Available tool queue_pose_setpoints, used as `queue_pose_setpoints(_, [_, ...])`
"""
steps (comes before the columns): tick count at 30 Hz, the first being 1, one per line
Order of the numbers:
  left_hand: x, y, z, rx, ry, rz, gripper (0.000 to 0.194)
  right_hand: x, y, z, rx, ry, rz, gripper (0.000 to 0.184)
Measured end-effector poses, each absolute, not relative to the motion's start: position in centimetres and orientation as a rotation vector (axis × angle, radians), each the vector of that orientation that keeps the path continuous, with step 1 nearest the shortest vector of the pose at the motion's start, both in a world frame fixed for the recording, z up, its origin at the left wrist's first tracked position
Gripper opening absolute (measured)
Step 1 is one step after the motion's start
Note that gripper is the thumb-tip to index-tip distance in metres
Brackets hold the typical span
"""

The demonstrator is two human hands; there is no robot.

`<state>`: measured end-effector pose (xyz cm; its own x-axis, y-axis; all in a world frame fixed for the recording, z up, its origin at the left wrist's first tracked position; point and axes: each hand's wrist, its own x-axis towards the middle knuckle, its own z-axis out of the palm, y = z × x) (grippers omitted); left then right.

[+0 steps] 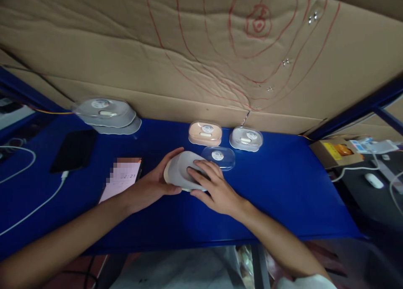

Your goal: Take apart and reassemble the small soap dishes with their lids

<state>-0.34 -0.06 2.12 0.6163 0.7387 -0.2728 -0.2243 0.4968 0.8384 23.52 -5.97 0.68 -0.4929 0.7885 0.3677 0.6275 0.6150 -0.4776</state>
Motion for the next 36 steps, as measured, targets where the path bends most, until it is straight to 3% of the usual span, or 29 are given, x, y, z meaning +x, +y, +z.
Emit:
queue_pose_setpoints(2, [-0.2,-0.2,2.1,0.72,0.644,0.659,0.103,23.1,-5.9,0.3,-1.153,-2.373,0.31,0.061])
queue_pose_setpoints(7, [0.2,0.4,2.1,0.492,0.741,0.679,0.064,25.9,-4.2,0.2,-1.164,-2.439,0.36,0.07])
queue_pose_setpoints(11, [0.0,1.1,2.3,0.499,0.783,0.709,0.04,30.9,-2.1,0.5,-1.504,-2.28,0.37,0.082])
queue_pose_setpoints(15, [-0.1,1.1,2.7,0.499,0.795,0.718,0.042,31.8,-1.6,0.2,-1.619,-2.04,0.5,0.078])
queue_pose_setpoints(19, [0.3,0.5,2.8,0.476,0.769,0.747,0.052,27.8,-3.1,-0.2,-1.442,-1.649,0.79,0.062])
queue_pose_setpoints(21, [0.5,0.1,2.7,0.469,0.729,0.744,0.051,25.8,-4.2,-0.2,-1.353,-1.727,0.794,0.06])
queue_pose_setpoints(29, [0.6,-0.1,1.9,0.539,0.63,0.713,0.044,24.6,-5.0,0.1,-1.174,-2.296,0.396,0.074])
queue_pose_setpoints(36, [0.5,0.0,2.1,0.677,0.658,0.673,0.037,25.3,-4.2,-0.4,-1.117,-2.242,0.562,0.083])
